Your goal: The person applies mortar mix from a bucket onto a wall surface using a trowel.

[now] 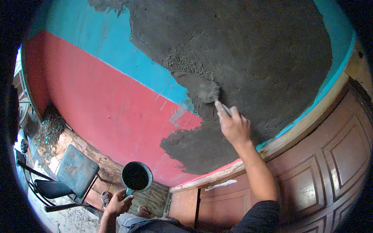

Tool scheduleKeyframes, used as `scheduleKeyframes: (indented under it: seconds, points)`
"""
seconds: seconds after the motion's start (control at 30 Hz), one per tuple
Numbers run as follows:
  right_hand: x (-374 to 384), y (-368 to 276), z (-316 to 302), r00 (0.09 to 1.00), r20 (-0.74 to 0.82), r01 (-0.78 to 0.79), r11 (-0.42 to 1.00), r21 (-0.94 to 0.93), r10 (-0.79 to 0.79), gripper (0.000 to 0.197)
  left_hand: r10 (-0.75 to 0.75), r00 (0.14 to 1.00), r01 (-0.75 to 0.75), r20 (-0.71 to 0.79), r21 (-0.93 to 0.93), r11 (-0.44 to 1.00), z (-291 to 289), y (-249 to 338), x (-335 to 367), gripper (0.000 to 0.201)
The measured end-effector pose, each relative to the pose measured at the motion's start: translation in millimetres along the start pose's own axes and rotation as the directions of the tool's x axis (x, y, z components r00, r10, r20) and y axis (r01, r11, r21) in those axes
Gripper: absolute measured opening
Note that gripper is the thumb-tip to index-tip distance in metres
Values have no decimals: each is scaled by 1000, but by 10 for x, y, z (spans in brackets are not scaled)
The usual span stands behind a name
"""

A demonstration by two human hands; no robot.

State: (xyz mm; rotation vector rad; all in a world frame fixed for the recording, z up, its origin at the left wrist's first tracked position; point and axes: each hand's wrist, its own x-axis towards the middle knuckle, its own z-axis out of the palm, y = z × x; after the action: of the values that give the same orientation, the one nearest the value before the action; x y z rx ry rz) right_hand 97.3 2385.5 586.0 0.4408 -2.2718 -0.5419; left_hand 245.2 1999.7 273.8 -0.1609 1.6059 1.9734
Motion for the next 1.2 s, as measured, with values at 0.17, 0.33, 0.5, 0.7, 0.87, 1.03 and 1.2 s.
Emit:
scheduleKeyframes:
  seconds: [0.17, 0.33, 0.5, 0.7, 0.87, 1.03, 1.2]
  points:
    - [-531, 516, -229, 983, -59, -177, 980, -95, 172, 44, -11, 1000, 11, 4, -12, 1000, -51, -21, -95, 19]
    - [-652, 272, -308, 967, -200, -118, 975, 186, 156, 44, -40, 999, 40, -9, -1, 999, -87, 33, -99, 21]
    - [-39, -480, 69, 997, -39, -60, 998, 33, 62, 48, -43, 998, 41, 45, 42, 998, -136, -66, 29, 21]
    - [-182, -65, 46, 979, 10, -199, 973, -115, 202, 45, -44, 993, 45, 113, -4, 999, -246, 21, -48, 22]
    - [-421, 171, -263, 955, -191, -224, 974, 31, 226, 47, -58, 991, 63, 122, -40, 997, -375, 150, -153, 21]
    - [57, -537, -13, 987, -137, -72, 995, 70, 82, 45, -74, 993, 68, 95, 63, 996, -421, 180, -77, 22]
    - [174, -452, 207, 985, -61, -166, 984, -66, 162, 45, -38, 987, 50, 156, -75, 996, -475, 30, 33, 21]
